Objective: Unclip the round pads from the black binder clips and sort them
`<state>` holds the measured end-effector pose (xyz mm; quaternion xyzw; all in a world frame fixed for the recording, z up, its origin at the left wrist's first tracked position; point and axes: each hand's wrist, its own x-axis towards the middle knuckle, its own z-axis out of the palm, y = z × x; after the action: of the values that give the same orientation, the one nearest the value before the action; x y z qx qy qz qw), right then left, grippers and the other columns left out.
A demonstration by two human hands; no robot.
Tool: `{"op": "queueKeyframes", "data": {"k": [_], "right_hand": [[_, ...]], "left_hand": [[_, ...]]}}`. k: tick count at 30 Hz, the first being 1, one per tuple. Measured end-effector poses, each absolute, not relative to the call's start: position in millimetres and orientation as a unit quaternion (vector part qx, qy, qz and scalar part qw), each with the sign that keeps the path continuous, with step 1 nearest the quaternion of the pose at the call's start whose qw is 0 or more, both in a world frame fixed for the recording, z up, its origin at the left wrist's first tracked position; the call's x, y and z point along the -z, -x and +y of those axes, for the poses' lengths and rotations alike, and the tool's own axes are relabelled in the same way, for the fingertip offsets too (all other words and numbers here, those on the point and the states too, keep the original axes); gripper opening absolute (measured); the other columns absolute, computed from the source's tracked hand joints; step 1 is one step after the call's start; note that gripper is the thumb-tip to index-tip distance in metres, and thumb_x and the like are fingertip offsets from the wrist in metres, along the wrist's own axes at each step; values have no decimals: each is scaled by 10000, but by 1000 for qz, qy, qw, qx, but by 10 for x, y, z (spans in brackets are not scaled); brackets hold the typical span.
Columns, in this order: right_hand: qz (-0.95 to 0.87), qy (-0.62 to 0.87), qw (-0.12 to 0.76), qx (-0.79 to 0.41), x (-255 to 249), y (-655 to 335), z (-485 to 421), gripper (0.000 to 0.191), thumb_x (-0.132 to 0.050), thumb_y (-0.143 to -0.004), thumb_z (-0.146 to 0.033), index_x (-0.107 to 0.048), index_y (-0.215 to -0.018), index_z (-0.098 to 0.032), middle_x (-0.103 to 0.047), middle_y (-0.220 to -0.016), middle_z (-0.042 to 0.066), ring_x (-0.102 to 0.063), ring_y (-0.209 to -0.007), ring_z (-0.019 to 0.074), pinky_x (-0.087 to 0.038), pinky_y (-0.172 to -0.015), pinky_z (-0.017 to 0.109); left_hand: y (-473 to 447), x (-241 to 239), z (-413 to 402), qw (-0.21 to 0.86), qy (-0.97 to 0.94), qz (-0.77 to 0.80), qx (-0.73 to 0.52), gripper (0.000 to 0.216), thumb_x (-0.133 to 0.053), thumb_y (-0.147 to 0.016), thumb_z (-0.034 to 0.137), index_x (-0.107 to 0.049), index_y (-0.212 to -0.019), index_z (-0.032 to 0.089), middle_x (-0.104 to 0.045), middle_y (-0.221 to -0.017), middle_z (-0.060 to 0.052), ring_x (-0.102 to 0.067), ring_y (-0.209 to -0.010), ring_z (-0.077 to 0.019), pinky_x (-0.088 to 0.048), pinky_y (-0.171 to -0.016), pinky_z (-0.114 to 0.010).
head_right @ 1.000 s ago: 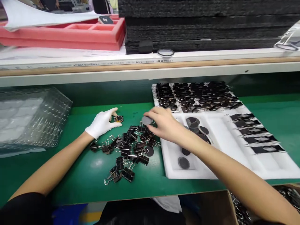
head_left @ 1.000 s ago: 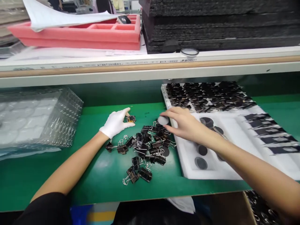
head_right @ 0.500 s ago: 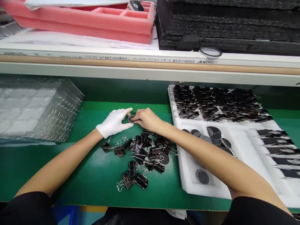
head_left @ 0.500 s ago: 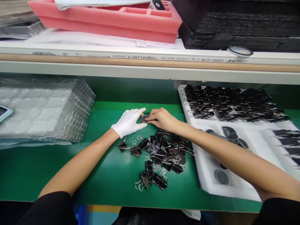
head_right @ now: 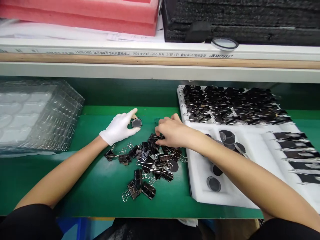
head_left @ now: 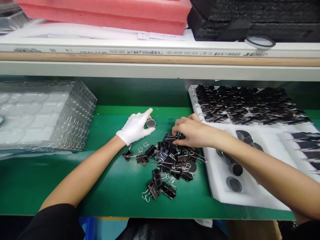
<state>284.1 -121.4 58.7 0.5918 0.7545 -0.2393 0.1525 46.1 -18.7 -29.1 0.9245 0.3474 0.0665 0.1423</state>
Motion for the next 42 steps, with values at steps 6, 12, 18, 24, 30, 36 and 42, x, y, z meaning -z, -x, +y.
{"op": "queueKeyframes", "data": {"k": [6,12,18,24,30,36,42], "right_hand": [[746,-622,79,224,-497,-2776,-1067,149,-682,-1031,-283,-816,-1085,-250,-727,-1152,57,-635,-1134,246,-259,-958,376],[750,-627,30,207,-406,-2739,-725,123,-757,-984,-264,-829,-1079,-231,-731,-1138,54,-643,-1108,240,-308,-986,373],[765,-585,-41,265,-236,-2742,-731,148,-714,-986,-193,-779,-1118,-178,-707,-1141,58,-646,-964,162,-427,-831,269],[728,-640,-50,241,-175,-2776,-747,119,-693,-975,-217,-764,-1068,-198,-733,-1086,33,-687,-1006,192,-488,-894,313],[652,-703,-173,228,-102,-2601,-502,522,-573,-1014,-533,-603,-1477,-293,-572,-1457,123,-500,-1395,353,-417,-1167,581],[530,-806,-176,198,34,-2196,-220,570,-188,-1107,-537,-567,-1462,-301,-481,-1466,153,-381,-1453,363,-277,-1223,645],[552,-803,-145,174,216,-2241,-249,600,-85,-1100,-505,-515,-1446,-269,-415,-1479,178,-334,-1455,348,-288,-1206,616]], "left_hand": [[-434,315,-169,150,-918,357,-85,786,-638,-940,402,-377,-1634,143,-732,-1301,-92,-706,-1037,-259,-521,-930,-385],[-385,309,-104,157,-910,374,-88,808,-625,-932,397,-356,-1653,151,-723,-1323,-87,-710,-1075,-271,-536,-935,-398],[-386,322,-99,150,-916,360,-91,776,-619,-928,369,-388,-1631,136,-726,-1318,-94,-704,-1119,-280,-529,-952,-399],[-366,335,-95,151,-917,358,-86,790,-637,-924,375,-382,-1637,149,-734,-1295,-101,-708,-1113,-289,-534,-924,-394],[-373,353,-122,118,-928,343,-85,805,-660,-927,372,-371,-1635,121,-744,-1275,-113,-725,-1097,-310,-542,-934,-415],[-379,355,-130,109,-928,348,-79,825,-675,-937,382,-346,-1646,120,-745,-1277,-110,-728,-1088,-312,-540,-913,-415],[-377,349,-128,135,-929,335,-82,854,-671,-948,371,-289,-1660,95,-746,-1260,-118,-722,-1106,-301,-520,-935,-396]]}}
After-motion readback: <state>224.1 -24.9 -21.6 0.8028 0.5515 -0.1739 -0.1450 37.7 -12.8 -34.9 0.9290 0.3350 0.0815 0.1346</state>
